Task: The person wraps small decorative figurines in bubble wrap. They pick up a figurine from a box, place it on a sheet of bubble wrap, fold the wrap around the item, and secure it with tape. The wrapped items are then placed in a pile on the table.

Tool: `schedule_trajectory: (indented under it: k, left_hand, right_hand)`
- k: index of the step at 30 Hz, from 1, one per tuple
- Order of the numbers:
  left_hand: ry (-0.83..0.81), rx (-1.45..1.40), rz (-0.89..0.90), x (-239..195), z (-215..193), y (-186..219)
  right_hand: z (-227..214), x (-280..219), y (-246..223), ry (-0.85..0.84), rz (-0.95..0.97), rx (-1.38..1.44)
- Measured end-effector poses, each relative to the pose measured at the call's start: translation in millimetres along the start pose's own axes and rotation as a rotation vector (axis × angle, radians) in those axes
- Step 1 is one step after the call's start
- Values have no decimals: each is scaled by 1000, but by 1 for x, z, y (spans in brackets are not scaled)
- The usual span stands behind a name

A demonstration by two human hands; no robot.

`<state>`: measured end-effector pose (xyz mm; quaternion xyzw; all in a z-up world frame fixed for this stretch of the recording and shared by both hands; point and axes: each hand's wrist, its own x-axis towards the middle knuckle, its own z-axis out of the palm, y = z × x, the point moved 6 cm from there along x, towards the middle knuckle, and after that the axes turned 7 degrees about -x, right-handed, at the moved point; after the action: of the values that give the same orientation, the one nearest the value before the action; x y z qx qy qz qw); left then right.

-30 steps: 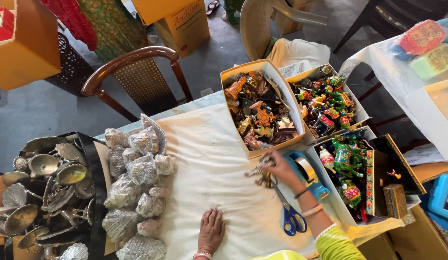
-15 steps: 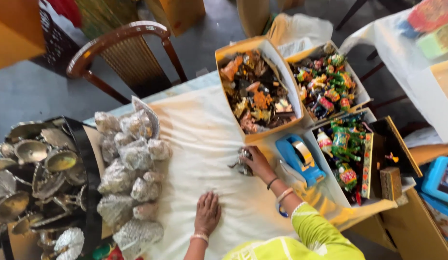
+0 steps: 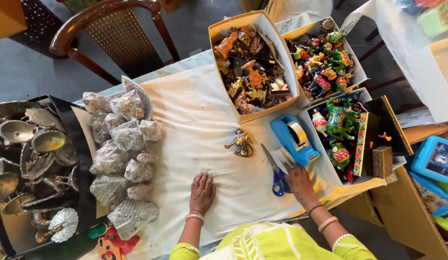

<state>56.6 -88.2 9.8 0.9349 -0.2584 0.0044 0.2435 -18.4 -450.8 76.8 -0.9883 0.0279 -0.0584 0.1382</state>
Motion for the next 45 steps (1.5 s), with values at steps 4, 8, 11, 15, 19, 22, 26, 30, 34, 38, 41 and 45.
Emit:
schedule_trajectory:
  k: [4, 8, 11, 15, 19, 22, 26, 30, 34, 38, 41, 45]
  left_hand:
    - [-2, 58, 4, -6, 6, 3]
    - [22, 104, -37, -30, 9, 13]
    - [-18, 116, -54, -56, 10, 22]
    - [-52, 113, -64, -83, 12, 30]
    - [-57, 144, -80, -88, 13, 29]
    - [-76, 125, -104, -90, 15, 29]
    - [-59, 136, -95, -89, 13, 29]
    - [-59, 130, -96, -86, 15, 28]
    - [-48, 133, -97, -85, 15, 26]
    - [-51, 117, -91, -88, 12, 31]
    - [-42, 126, -96, -84, 11, 30]
    - [-60, 113, -108, -84, 9, 31]
  right_hand:
    - [8, 0, 4, -11, 103, 111]
    - [-29, 51, -40, 165, 40, 152]
    - [-34, 95, -80, 263, -99, 198]
    - [12, 151, -122, 91, -281, 281]
    - [41, 148, -141, -8, -310, 172]
    - [66, 128, -139, 128, -432, -96]
    - [65, 114, -130, 161, -442, 209]
    - [81, 105, -105, 82, -339, 421]
    - [60, 113, -93, 213, -285, 442]
    - [49, 148, -81, 160, -10, 457]
    - [100, 172, -64, -51, 32, 440]
    - [125, 171, -62, -202, 108, 496]
